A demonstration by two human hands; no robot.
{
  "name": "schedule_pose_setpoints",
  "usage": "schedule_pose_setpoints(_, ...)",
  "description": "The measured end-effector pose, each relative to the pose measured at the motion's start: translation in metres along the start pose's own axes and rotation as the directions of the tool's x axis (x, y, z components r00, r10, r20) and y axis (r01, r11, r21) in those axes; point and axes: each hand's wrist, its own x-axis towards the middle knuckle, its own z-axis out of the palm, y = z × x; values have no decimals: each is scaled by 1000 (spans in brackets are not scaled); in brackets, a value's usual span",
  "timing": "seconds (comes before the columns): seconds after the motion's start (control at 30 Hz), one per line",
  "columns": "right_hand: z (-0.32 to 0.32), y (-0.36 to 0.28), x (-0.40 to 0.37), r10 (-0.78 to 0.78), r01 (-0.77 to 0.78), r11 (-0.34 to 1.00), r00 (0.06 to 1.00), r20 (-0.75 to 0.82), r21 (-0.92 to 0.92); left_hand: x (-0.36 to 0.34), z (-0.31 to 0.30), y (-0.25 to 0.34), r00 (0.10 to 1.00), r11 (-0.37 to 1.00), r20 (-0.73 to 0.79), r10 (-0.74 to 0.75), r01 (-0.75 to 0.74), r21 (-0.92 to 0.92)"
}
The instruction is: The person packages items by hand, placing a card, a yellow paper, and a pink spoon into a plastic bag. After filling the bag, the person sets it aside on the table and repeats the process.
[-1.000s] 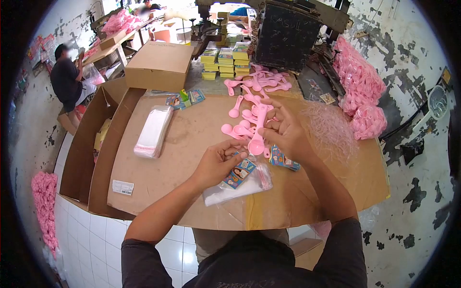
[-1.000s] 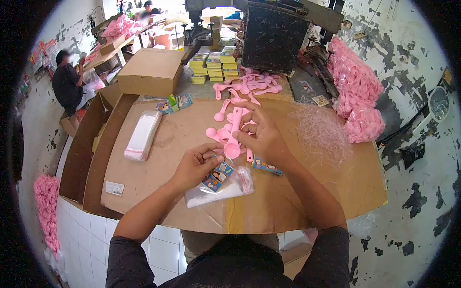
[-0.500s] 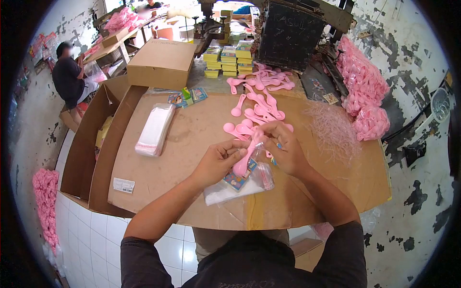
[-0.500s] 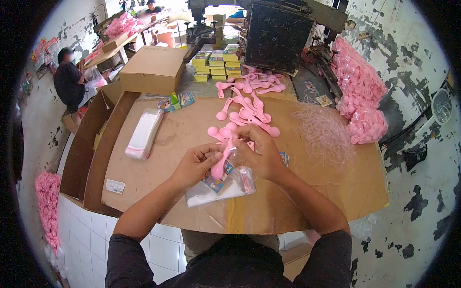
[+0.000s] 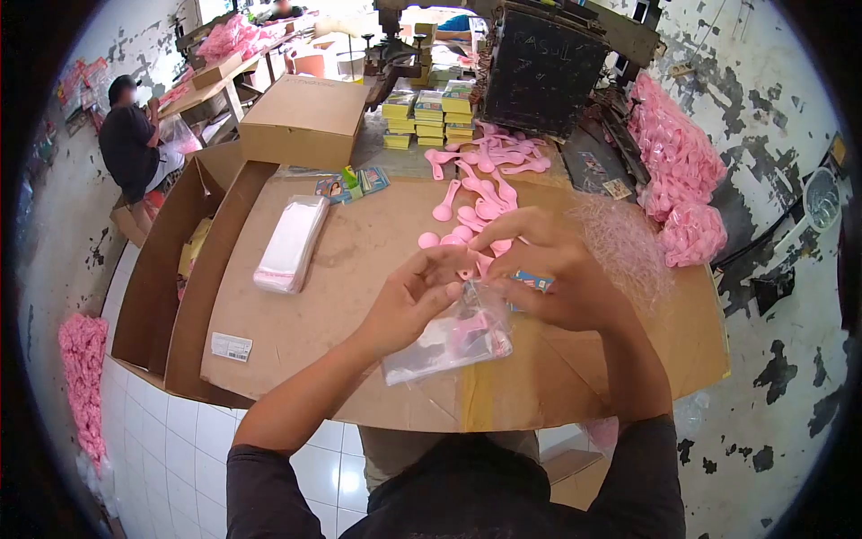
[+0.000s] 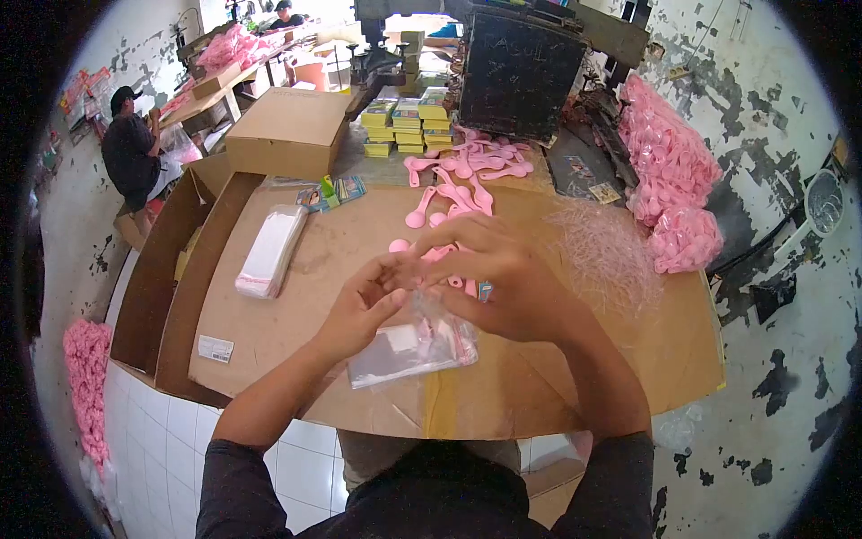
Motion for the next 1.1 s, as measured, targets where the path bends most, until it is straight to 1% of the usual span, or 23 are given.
schedule_pose_setpoints(0.03,-3,-11,4,-52,50,989,999,-6,-140,-1,4,3,994,993,-42,103,-100,66)
schedule_pose_setpoints(0.07,-4,-17,6,-103,97,956,995,-6,-278,-3,3,7,986,976,13,168,-168,138)
schedule_pose_setpoints(0.13,-5,-16,5,-30,36,924,999,21,-380,-6,1,16,949,911,133,287,-313,269)
schedule_pose_setpoints(0.17,-6,-16,6,5,9,902,1000,30,-432,-8,3,17,958,909,132,254,-283,305)
schedule_pose_setpoints(0.23,-1,-18,4,114,-109,939,993,-3,-327,-12,8,18,974,899,124,190,-223,376)
schedule_pose_setpoints(0.27,1,-18,3,171,-168,948,985,-14,-269,-11,10,20,978,907,86,190,-209,365)
schedule_pose_setpoints(0.33,4,-17,2,173,-173,955,985,-21,-242,-11,13,25,983,924,7,184,-176,340)
schedule_pose_setpoints(0.43,7,-14,1,199,-201,949,979,-35,-245,-8,4,19,991,961,78,113,-129,246)
schedule_pose_setpoints(0.47,7,-13,0,211,-214,943,977,-40,-254,-9,5,19,996,973,43,79,-86,215)
schedule_pose_setpoints(0.53,20,-11,3,59,-126,926,979,-193,-355,-11,8,21,1000,989,-25,7,-4,148)
schedule_pose_setpoints(0.57,25,-11,4,-23,-89,909,965,-261,-407,-12,9,21,999,990,-23,23,-20,138)
schedule_pose_setpoints(0.63,25,-15,1,-101,21,815,989,-107,-580,-12,11,23,998,991,-20,56,-54,119)
schedule_pose_setpoints(0.67,24,-17,0,-128,80,755,991,-26,-651,-13,11,22,998,983,-10,57,-55,175)
schedule_pose_setpoints(0.77,35,-11,0,-173,132,677,985,17,-724,-16,10,23,998,941,18,66,-68,330)
schedule_pose_setpoints(0.87,38,-4,-1,-179,177,630,981,81,-756,-16,9,24,996,877,45,83,-94,472)
schedule_pose_setpoints(0.93,42,6,-1,-158,166,641,984,84,-749,-17,8,23,995,818,76,61,-94,567)
schedule_pose_setpoints(0.97,41,10,0,-145,159,646,986,85,-747,-16,8,23,995,821,83,52,-90,563)
schedule_pose_setpoints(1.03,31,16,0,-135,109,686,991,21,-720,-15,9,25,994,827,103,35,-86,555)
schedule_pose_setpoints(1.07,24,19,0,-130,85,704,991,-10,-705,-14,8,24,994,852,100,31,-79,517)
schedule_pose_setpoints(1.1,17,25,-3,-54,-37,796,990,-132,-604,-13,6,23,995,875,95,30,-72,478)
